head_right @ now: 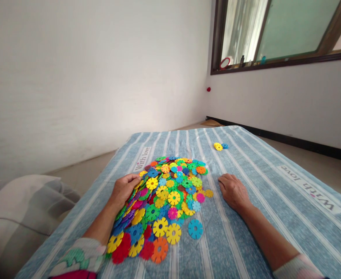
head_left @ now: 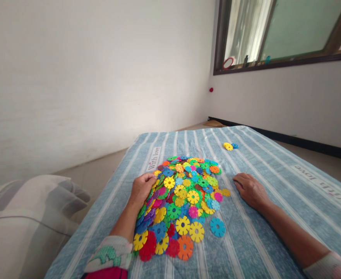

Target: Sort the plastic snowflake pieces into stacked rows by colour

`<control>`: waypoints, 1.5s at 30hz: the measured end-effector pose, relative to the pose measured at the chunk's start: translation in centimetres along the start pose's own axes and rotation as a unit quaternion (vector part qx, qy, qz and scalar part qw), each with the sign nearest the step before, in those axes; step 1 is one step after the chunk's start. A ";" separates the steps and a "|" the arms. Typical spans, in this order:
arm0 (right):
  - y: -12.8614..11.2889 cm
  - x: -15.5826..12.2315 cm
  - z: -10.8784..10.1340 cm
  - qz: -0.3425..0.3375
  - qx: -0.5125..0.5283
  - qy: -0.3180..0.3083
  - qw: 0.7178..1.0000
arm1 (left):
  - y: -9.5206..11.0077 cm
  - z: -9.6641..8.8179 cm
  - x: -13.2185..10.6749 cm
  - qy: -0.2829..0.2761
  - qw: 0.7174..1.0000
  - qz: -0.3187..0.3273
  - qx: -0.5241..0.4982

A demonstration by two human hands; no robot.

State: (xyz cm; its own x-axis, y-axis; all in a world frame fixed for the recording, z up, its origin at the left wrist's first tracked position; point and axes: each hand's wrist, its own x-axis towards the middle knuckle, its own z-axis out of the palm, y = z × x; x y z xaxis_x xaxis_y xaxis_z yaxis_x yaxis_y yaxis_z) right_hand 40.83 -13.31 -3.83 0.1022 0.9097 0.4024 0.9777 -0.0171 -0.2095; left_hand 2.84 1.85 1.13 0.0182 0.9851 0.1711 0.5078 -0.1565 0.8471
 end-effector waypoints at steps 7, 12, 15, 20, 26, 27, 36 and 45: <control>0.0 0.1 -0.1 0.004 0.006 -0.004 1.000 | 0.4 -0.1 -0.1 0.003 1.000 -0.004 0.003; 0.0 0.2 -0.1 0.000 0.008 -0.002 1.000 | 0.5 -0.1 0.0 0.002 1.000 -0.007 0.012; -0.1 0.2 -0.2 0.001 0.011 0.001 1.000 | 0.5 -0.1 0.1 0.003 1.000 -0.007 0.018; -0.3 0.3 -0.3 0.002 0.009 0.000 1.000 | 0.5 -0.2 0.2 0.003 1.000 -0.002 0.024; -0.7 0.5 -0.8 0.014 0.008 -0.004 1.000 | 0.6 -0.3 0.5 0.006 0.999 -0.004 0.037; -0.8 0.5 -0.9 0.016 0.009 -0.005 1.000 | 0.6 -0.3 0.5 0.009 0.999 -0.001 0.041; -1.0 0.6 -1.0 0.022 0.018 -0.014 1.000 | 1.1 -0.4 0.5 0.016 0.999 0.002 0.044; -1.1 0.7 -1.1 0.026 0.022 -0.009 0.999 | 0.6 -0.4 0.7 0.006 0.999 -0.012 0.053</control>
State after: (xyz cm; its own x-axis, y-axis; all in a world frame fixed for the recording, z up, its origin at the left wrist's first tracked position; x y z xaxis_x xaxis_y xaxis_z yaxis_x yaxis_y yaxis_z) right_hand 40.05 -13.13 -2.32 0.1479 0.9157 0.3738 0.9623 -0.0459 -0.2682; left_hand 2.83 2.39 1.98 -0.0059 0.9873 0.1585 0.5960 -0.1238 0.7933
